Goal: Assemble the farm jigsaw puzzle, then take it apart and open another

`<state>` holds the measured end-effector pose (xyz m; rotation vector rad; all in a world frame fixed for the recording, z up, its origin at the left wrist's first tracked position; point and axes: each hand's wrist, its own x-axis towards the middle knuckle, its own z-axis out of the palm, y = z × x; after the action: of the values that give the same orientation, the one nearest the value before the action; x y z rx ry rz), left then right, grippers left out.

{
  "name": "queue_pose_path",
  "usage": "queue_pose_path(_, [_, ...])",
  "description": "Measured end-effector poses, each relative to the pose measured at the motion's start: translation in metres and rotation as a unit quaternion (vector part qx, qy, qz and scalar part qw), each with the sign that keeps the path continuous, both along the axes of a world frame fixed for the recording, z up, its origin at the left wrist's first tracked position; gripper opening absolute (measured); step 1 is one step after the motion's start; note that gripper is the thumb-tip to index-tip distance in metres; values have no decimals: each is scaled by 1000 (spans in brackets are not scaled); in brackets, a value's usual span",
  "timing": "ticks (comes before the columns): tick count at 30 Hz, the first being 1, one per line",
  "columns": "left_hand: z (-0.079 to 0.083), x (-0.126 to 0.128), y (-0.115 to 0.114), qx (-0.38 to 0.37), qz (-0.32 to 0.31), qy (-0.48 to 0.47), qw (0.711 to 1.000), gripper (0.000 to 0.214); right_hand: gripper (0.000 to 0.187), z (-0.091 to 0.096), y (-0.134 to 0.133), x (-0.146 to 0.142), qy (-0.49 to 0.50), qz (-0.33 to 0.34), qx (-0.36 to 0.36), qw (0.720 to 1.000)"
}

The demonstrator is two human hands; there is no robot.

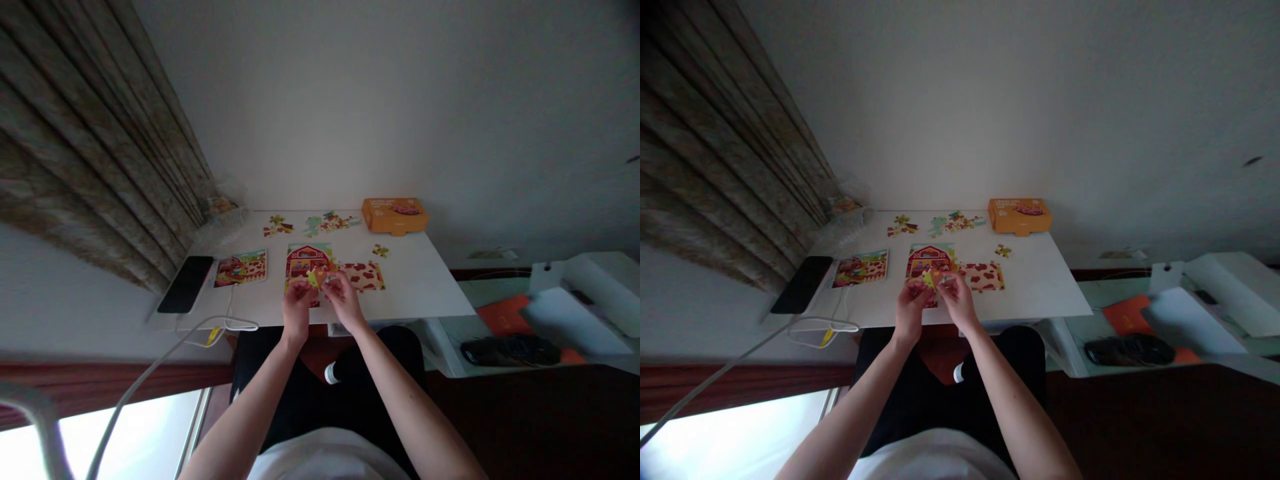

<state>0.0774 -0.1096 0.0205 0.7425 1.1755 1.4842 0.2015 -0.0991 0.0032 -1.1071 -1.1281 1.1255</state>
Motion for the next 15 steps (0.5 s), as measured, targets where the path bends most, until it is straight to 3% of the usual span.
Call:
queue_pose_path(3, [-8, -7, -1, 27, -25, 79, 996, 29, 39, -7, 3, -1, -14, -22, 1, 1000])
queue_pose_path(5, [-12, -20, 0, 61, -42, 185, 980, 28, 38, -11, 8, 2, -51, -27, 4, 998])
queue_pose_path(7, [-14, -39, 4, 119, -53, 333, 934, 28, 34, -14, 14, 6, -106, -19, 8, 994])
queue_pose_path(10, [-13, -72, 12, 216, -108, 528, 814, 29, 25, -16, 25, 9, -195, 22, 8, 981])
queue_pose_path(12, [-13, -88, 16, 251, -151, 589, 753, 32, 24, -17, 32, 10, -248, 50, 3, 968])
queue_pose_path(15, [-13, -96, 18, 273, -185, 602, 727, 37, 27, -16, 38, 6, -309, 66, 2, 949])
